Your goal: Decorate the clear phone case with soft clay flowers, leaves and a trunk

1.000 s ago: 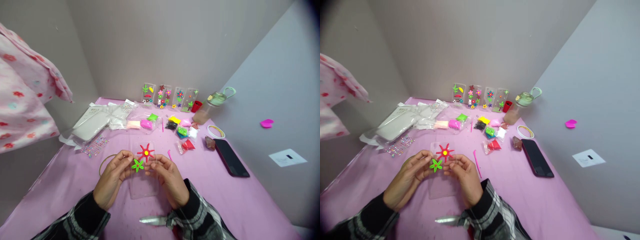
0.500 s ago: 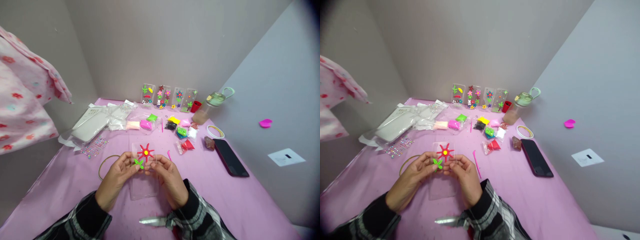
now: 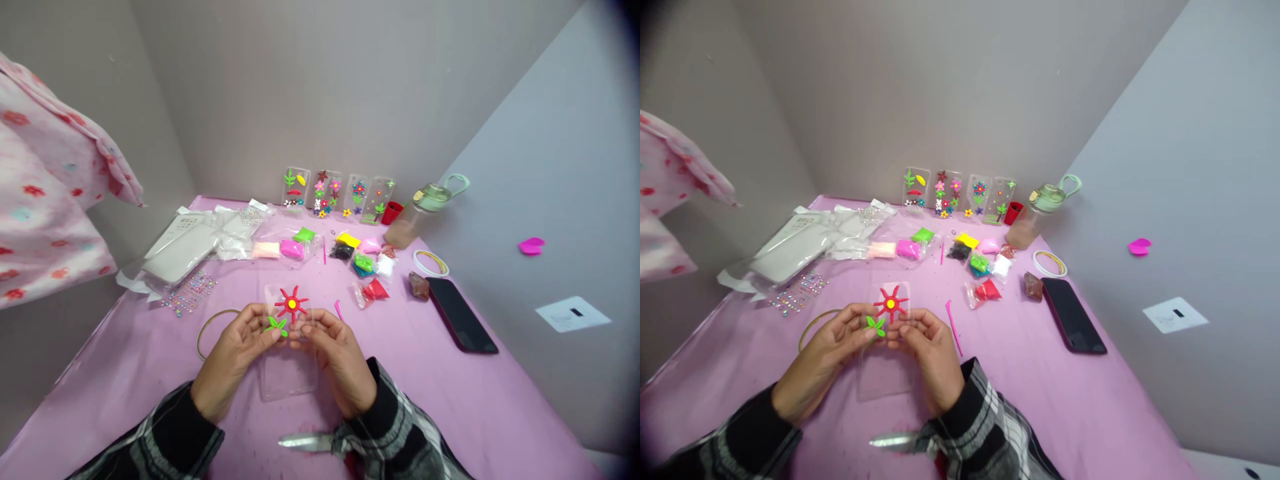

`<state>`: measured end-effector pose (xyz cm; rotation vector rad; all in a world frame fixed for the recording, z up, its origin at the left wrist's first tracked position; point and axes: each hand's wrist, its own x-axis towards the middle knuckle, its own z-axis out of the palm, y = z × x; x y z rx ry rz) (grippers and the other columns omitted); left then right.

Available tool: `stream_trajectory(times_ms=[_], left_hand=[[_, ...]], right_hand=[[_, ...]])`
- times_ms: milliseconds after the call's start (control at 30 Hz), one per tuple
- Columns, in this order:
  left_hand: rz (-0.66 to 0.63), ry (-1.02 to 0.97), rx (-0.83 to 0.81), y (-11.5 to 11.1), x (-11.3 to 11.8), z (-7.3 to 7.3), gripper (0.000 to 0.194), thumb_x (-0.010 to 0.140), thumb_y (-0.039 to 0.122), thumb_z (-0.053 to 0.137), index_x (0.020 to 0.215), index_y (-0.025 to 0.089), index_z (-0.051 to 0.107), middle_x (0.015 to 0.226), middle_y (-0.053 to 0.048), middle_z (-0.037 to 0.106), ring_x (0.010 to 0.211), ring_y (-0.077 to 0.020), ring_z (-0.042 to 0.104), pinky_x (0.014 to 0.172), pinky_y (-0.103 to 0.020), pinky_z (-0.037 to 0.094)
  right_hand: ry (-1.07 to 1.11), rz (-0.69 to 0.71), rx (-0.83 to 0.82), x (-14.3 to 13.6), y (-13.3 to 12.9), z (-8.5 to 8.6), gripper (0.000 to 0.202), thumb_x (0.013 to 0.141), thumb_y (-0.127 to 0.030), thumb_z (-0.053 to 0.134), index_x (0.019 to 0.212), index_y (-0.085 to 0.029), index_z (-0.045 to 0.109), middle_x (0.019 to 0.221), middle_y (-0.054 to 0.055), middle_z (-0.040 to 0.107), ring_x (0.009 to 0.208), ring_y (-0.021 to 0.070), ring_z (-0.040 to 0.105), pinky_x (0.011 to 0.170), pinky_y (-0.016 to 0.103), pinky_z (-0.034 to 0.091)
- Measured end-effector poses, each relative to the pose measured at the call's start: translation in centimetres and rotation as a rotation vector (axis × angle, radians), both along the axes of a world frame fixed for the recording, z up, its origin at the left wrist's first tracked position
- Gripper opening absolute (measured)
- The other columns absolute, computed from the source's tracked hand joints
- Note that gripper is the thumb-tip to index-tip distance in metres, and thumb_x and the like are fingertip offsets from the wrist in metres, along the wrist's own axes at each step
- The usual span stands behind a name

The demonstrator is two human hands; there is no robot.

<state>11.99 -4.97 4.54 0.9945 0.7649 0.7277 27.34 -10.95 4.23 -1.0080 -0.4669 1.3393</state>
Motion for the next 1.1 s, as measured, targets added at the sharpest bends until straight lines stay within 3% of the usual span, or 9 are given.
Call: stream_trajectory(times_ms=[567,833,1100], left_hand=[[-0.081,0.004,0.011,-0.23,-0.01,0.25,0.044,0.079,0.027,0.077,0.117,0.022,0.055,0.111,-0.005,0.071,0.1,-0.0197,0.068,0.09,-0.03,0.052],[0.019,-0.019,-0.023,-0.09,-0.08,0.46,0.03,0.082,0.032,0.072,0.106,0.021,0.058,0.103,-0.004,0.071,0.097,-0.02,0.067,0.085,-0.028,0.052],[0.102,0.122,0.087,0.19,-0.34,0.27,0.028,0.088,0.04,0.064,0.108,0.021,0.058,0.104,-0.005,0.067,0.096,-0.0206,0.065,0.082,-0.031,0.053]], right_hand=[[0.001,-0.01,0.005,0.09,0.14,-0.14,0.028,0.068,-0.028,0.086,0.085,-0.014,0.069,0.08,0.004,0.075,0.074,0.0141,0.07,0.074,0.028,0.057],[-0.009,-0.004,-0.001,0.02,0.11,0.0,0.029,0.067,-0.028,0.086,0.086,-0.015,0.069,0.08,0.004,0.075,0.074,0.0142,0.07,0.073,0.028,0.056],[-0.068,-0.019,-0.009,0.49,0.22,-0.26,0.032,0.069,-0.029,0.082,0.093,-0.016,0.065,0.083,0.003,0.075,0.075,0.0154,0.07,0.075,0.031,0.056]])
